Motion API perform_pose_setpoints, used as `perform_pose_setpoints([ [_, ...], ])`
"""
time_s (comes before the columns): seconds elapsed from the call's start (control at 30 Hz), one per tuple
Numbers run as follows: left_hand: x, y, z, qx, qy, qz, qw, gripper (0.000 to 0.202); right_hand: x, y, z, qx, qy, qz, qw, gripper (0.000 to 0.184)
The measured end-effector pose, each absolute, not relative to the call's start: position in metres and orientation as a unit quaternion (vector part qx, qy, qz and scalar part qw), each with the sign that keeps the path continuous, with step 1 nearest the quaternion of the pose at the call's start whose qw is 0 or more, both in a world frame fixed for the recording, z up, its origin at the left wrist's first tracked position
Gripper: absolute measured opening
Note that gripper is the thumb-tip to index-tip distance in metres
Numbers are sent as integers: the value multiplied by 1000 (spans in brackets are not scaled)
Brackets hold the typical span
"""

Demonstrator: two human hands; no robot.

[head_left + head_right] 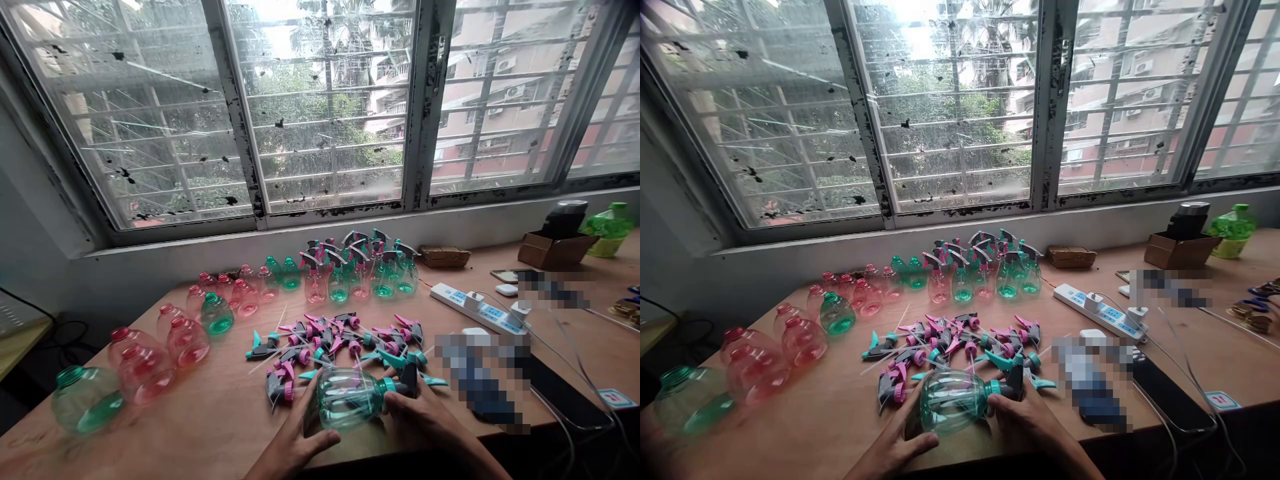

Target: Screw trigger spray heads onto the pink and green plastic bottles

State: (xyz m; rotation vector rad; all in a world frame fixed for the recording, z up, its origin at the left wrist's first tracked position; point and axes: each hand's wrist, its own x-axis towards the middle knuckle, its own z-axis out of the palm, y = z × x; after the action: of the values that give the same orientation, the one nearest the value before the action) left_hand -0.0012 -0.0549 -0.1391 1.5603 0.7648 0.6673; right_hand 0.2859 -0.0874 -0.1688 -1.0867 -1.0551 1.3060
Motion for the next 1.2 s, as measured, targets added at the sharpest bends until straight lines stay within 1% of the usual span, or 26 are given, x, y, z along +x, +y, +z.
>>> perform_pose_setpoints([
  [0.1,1,-55,-141,681,299,300,597,110,287,-87,-166,-445,-465,553,529,48],
  [0.23,1,-55,-141,669,286,304,614,111,286,-85,-169,-434,-467,556,534,48],
  [0.4,-3,-53,-144,665,304,291,617,100,286,-85,-172,-445,-454,551,541,48],
  [0.53,-1,-55,-142,683,294,294,601,106,286,-86,-169,-438,-457,559,535,42],
  [0.63,2,-57,-138,687,309,286,592,104,284,-85,-167,-438,-452,555,543,44],
  [0.8,1,-55,-143,676,324,289,596,115,280,-87,-162,-441,-450,542,556,47],
  [0.87,0,-53,-147,680,329,287,589,115,280,-87,-159,-438,-447,541,562,46],
  [1.03,2,-53,-146,693,284,296,592,103,283,-88,-159,-436,-445,545,561,44],
  [1.1,2,-55,-142,693,284,295,594,105,284,-87,-163,-440,-446,544,558,45],
  [1.2,1,-56,-138,687,323,288,583,111,285,-85,-170,-453,-440,537,559,47],
])
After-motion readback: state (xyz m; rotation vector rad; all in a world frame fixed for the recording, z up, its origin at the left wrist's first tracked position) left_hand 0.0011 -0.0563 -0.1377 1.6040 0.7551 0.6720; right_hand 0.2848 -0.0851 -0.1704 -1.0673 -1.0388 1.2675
